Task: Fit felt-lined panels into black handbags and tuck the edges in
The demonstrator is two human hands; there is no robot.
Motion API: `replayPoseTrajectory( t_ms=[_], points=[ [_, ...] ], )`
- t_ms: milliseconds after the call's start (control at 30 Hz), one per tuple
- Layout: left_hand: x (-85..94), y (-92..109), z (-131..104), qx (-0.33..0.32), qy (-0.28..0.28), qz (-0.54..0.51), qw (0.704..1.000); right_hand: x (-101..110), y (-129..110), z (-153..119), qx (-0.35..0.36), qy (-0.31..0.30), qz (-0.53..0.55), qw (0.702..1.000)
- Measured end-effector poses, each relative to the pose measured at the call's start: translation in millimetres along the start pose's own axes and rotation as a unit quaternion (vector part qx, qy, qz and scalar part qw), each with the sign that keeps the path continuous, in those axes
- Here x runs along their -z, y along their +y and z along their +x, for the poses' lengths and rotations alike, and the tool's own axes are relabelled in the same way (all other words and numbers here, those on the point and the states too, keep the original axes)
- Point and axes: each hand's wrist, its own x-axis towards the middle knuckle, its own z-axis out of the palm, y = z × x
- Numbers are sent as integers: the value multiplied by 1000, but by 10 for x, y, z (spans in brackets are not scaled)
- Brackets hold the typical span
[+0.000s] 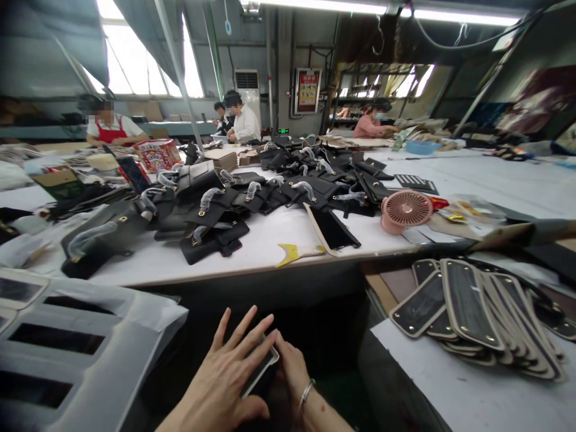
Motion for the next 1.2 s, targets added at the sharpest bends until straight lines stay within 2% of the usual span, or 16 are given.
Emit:
replayPoseTrajectory(
  t_ms=[67,167,300,433,500,600,733,833,933,1100,1200],
  points=[
    [-12,-36,83,-18,-21,-14,1000,38,-120,20,9,4,-7,1000],
    [-44,-107,60,-36,-11,-10,999,178,-424,-26,27,-24,-39,999],
    [-99,-131,-3,-33,16,29,999,283,-848,-149,47,-124,-88,987],
    [-157,-114,-12,-22,18,43,999,280,-1080,-158,22,-208,-124,970],
    [-170,-119,-12,-15,7,31,999,274,-1134,-107,1,-231,-140,963],
    [-150,-138,-3,10,-39,-29,999,265,-1181,-1,-25,-257,-169,951],
    [-96,-158,32,47,-110,-129,985,237,-1202,144,-63,-286,-214,932],
    [-89,-169,58,52,-130,-167,976,196,-1207,222,-83,-298,-234,922],
    [-126,-185,62,32,-116,-176,977,144,-1222,259,-108,-300,-247,915],
    [-215,-224,35,-11,-25,-147,989,78,-1221,279,-129,-295,-273,907],
    [-265,-253,22,-30,17,-173,984,54,-1199,288,-126,-284,-292,904]
  ],
)
